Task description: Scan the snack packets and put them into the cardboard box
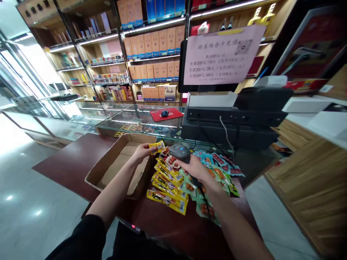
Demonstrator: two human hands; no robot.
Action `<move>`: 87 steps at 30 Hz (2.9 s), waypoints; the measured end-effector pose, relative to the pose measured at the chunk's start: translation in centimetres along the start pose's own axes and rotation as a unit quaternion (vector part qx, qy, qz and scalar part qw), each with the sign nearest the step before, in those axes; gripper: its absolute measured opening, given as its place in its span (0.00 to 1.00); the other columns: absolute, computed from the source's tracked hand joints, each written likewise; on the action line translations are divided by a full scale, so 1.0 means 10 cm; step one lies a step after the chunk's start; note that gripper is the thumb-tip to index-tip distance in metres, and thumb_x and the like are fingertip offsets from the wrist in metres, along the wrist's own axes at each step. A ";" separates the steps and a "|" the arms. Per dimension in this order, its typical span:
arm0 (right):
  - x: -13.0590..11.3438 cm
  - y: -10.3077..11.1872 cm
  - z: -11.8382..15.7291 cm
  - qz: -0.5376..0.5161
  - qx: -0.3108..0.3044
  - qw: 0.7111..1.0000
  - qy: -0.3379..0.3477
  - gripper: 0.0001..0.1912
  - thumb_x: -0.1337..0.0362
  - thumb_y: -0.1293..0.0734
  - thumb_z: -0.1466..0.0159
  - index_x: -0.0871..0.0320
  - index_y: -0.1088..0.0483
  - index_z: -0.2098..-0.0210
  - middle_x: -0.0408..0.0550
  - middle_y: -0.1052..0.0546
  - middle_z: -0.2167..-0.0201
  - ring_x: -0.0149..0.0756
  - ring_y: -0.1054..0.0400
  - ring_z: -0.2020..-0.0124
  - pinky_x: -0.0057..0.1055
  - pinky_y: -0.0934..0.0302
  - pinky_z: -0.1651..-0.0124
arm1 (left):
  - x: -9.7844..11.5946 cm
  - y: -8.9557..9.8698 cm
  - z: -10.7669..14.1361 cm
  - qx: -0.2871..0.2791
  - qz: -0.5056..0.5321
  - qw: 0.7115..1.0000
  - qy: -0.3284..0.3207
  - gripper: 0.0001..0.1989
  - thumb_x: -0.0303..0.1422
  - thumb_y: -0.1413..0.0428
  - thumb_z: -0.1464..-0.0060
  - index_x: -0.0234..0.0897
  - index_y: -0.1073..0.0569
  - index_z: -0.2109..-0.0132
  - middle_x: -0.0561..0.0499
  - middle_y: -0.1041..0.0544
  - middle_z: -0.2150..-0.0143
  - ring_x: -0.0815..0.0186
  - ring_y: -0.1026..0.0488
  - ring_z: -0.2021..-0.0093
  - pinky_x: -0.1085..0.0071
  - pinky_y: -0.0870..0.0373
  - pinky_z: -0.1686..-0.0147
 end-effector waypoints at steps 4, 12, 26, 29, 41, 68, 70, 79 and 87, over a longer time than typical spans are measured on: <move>0.02 -0.14 -0.03 0.010 0.003 0.997 0.072 0.16 0.60 0.31 0.44 0.60 0.24 0.58 0.51 0.20 0.61 0.44 0.27 0.58 0.40 0.34 0.52 | -0.02 0.00 0.00 -0.015 -0.014 1.000 -0.009 0.24 0.42 0.30 0.67 0.30 0.22 0.63 0.45 0.20 0.63 0.66 0.24 0.66 0.71 0.27 0.65; 0.16 -0.23 0.01 -0.082 -0.074 0.993 -0.031 0.12 0.56 0.33 0.42 0.57 0.27 0.63 0.47 0.23 0.70 0.40 0.27 0.72 0.35 0.30 0.75 | -0.03 -0.12 -0.11 -0.036 -0.072 0.997 -0.015 0.22 0.42 0.30 0.69 0.30 0.24 0.68 0.49 0.22 0.72 0.68 0.26 0.73 0.72 0.27 0.70; 0.10 -0.12 -0.04 0.106 0.037 0.992 0.057 0.14 0.61 0.35 0.41 0.58 0.25 0.58 0.52 0.20 0.57 0.46 0.27 0.54 0.38 0.34 0.52 | -0.03 -0.13 -0.14 -0.052 -0.069 0.996 0.009 0.24 0.42 0.29 0.71 0.31 0.27 0.69 0.49 0.23 0.71 0.68 0.26 0.72 0.70 0.26 0.72; 0.10 -0.12 -0.04 0.103 0.036 0.992 0.062 0.15 0.62 0.35 0.41 0.58 0.25 0.55 0.53 0.21 0.55 0.46 0.28 0.52 0.38 0.35 0.50 | -0.01 -0.13 -0.12 -0.047 -0.087 0.995 0.005 0.21 0.41 0.30 0.68 0.31 0.27 0.70 0.50 0.23 0.73 0.69 0.26 0.74 0.74 0.29 0.75; 0.04 -0.22 0.04 0.111 0.005 0.992 0.056 0.19 0.60 0.33 0.41 0.58 0.26 0.52 0.53 0.21 0.55 0.45 0.27 0.53 0.38 0.35 0.49 | -0.03 0.04 0.08 -0.113 -0.098 0.988 0.022 0.22 0.42 0.31 0.66 0.31 0.27 0.68 0.49 0.22 0.69 0.67 0.25 0.70 0.70 0.25 0.69; 0.11 -0.07 0.01 0.086 0.054 0.995 0.015 0.17 0.56 0.32 0.44 0.58 0.25 0.59 0.52 0.20 0.65 0.48 0.25 0.60 0.41 0.31 0.59 | -0.71 0.88 -0.76 0.095 -0.067 0.979 0.170 0.19 0.25 0.28 0.74 0.28 0.31 0.77 0.48 0.24 0.77 0.67 0.25 0.77 0.72 0.25 0.73; 0.12 -0.02 -0.01 0.068 0.066 0.995 0.005 0.14 0.56 0.31 0.45 0.57 0.24 0.62 0.51 0.20 0.71 0.47 0.25 0.65 0.39 0.31 0.64 | -0.77 0.84 -0.79 0.093 -0.070 0.980 0.164 0.20 0.26 0.28 0.75 0.29 0.31 0.76 0.48 0.24 0.77 0.68 0.26 0.77 0.72 0.25 0.73; 0.05 0.21 0.12 0.085 0.050 0.993 -0.060 0.14 0.53 0.34 0.42 0.56 0.30 0.76 0.44 0.28 0.87 0.36 0.34 0.85 0.30 0.39 0.81 | -0.57 0.97 -0.74 0.118 -0.322 0.936 0.085 0.18 0.38 0.29 0.72 0.34 0.26 0.74 0.47 0.25 0.79 0.60 0.24 0.71 0.71 0.30 0.70; 0.02 0.63 0.30 0.071 0.093 0.992 -0.048 0.14 0.52 0.34 0.42 0.57 0.30 0.70 0.44 0.28 0.85 0.35 0.34 0.85 0.30 0.40 0.82 | 0.26 0.15 -0.49 0.048 -0.484 0.864 -0.128 0.12 0.41 0.37 0.57 0.38 0.20 0.69 0.44 0.21 0.69 0.59 0.25 0.65 0.71 0.34 0.64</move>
Point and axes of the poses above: each hand's wrist, its own z-axis away from the middle knuckle, its own y-axis out of the back of the hand, x = y × z, the point moved 7 cm from there along -z, towards the middle knuckle
